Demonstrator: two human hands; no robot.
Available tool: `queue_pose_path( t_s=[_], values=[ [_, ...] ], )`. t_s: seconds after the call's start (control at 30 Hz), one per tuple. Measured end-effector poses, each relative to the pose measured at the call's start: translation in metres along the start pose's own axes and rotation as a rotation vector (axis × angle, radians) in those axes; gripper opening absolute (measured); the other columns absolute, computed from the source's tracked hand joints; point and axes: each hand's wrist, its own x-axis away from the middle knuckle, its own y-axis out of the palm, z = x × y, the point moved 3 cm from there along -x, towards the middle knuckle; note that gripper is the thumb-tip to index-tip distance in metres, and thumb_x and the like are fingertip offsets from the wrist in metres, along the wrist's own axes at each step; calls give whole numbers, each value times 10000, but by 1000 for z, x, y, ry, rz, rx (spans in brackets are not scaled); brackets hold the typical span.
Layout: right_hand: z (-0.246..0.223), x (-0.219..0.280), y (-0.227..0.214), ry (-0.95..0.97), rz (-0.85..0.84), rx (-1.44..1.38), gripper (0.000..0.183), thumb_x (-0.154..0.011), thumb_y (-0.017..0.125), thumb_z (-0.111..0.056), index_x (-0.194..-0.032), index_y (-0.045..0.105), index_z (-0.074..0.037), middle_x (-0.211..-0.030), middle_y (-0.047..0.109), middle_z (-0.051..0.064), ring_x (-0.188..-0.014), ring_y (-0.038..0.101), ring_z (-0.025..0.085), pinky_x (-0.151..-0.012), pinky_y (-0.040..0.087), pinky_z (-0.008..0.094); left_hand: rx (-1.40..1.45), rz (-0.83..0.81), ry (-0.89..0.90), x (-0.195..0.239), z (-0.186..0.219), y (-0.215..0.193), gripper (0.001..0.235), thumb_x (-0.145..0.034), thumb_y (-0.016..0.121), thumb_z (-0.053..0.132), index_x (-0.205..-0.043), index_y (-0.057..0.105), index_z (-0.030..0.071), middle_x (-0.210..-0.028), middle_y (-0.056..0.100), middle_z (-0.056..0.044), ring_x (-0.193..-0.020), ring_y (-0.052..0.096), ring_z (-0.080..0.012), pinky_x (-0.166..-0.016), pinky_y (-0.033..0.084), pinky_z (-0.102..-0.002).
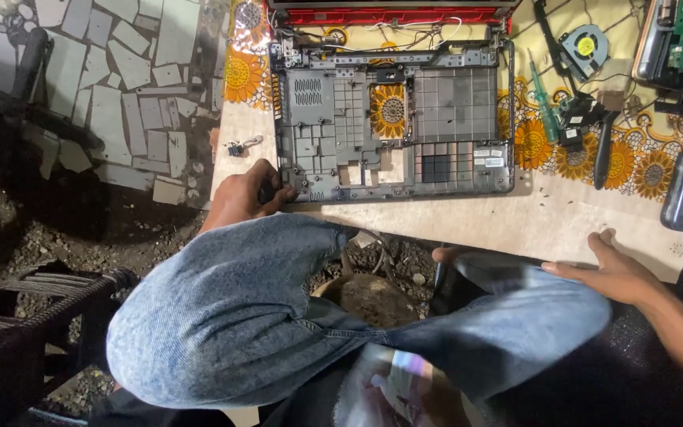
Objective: The person uses a screwdriver to remove screws from the bottom of a disassembled laptop. They then remove the red laptop lid and place it aside. The person picks up a motherboard and uses the screwdriver to remove screws from it, placing the screws on the table.
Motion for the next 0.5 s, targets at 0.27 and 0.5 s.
queue_pose_path(
  t_s=[0.27, 0.5],
  values=[
    [0, 1, 0, -9, 4, 80, 1348, -778, 733, -712, -1771, 17, -148, -1886, -210, 2, -1750, 45, 301, -1411, 227, 591, 15, 14, -23, 2, 0, 2, 339, -1069, 767, 405, -1093, 566, 133, -973, 764, -168, -851, 681, -335, -744, 494, -468],
    [33, -55, -9, -81, 149, 345, 1296, -728, 720, -864, -1742, 295, -178, -1893, 76, 56, -1671, 363, 402, -1383, 323, 592, 41, 72, 12, 1, -6, 5, 325, -1046, 777, 438, -1076, 597, 170, -981, 792, -141, -881, 717, -317, -768, 530, -463]
  ],
)
